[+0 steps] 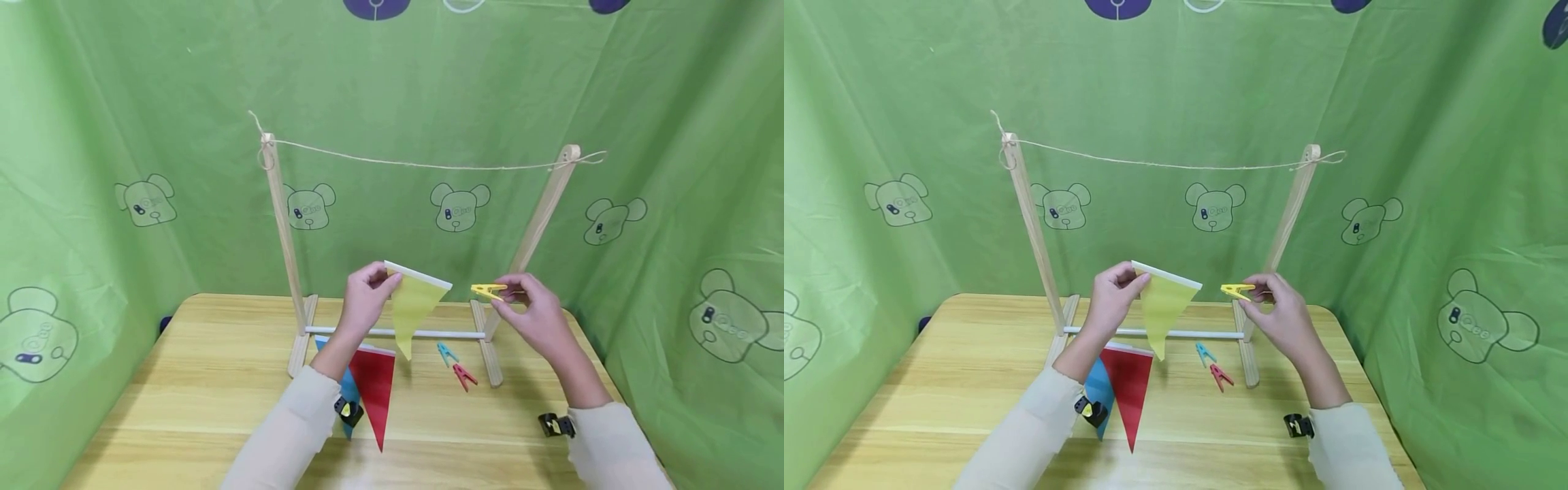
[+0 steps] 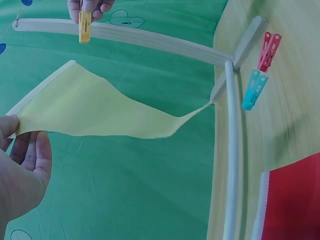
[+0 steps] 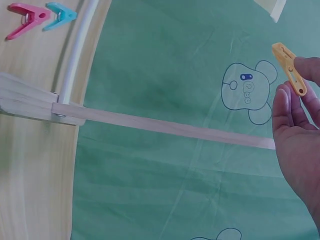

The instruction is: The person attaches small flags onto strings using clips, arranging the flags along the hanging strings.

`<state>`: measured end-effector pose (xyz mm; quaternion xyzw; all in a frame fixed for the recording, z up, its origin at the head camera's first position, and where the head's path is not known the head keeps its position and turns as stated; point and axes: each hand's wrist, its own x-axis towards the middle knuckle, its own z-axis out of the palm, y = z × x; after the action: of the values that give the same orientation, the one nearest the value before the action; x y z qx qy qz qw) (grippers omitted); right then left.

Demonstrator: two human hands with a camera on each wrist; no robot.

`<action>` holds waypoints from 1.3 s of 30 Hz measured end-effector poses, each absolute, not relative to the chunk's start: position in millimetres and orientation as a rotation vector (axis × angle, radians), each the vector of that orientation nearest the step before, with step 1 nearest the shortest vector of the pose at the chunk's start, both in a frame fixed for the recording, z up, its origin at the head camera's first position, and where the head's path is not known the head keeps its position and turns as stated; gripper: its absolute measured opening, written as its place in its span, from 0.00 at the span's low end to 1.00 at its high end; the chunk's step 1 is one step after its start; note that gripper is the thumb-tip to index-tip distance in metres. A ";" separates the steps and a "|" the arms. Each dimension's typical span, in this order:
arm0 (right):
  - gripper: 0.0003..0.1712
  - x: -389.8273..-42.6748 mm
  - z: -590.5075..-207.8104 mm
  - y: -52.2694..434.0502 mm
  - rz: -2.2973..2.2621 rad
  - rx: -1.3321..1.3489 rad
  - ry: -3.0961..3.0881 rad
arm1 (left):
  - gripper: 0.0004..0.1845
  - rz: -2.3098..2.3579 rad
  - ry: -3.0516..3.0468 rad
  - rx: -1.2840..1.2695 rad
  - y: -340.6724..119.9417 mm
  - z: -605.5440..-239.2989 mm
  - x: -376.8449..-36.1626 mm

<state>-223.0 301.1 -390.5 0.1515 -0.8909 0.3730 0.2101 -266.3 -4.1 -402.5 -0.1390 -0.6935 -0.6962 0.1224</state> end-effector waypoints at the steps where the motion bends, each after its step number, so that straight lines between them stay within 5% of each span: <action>1: 0.21 -223.5 -389.4 301.4 1.041 0.423 -2.473 | 0.06 -2.031 -2.023 -0.408 -3.6 -401.6 -266.9; 39: 0.23 -233.5 -300.3 304.0 1.074 0.459 -2.317 | 0.09 -2.150 -1.952 -0.419 31.5 -357.4 -278.6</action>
<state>-233.5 304.0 -300.3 0.1704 -0.8599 0.3984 0.2700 -278.6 31.5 -357.4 -0.1420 -0.6618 -0.7288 0.1036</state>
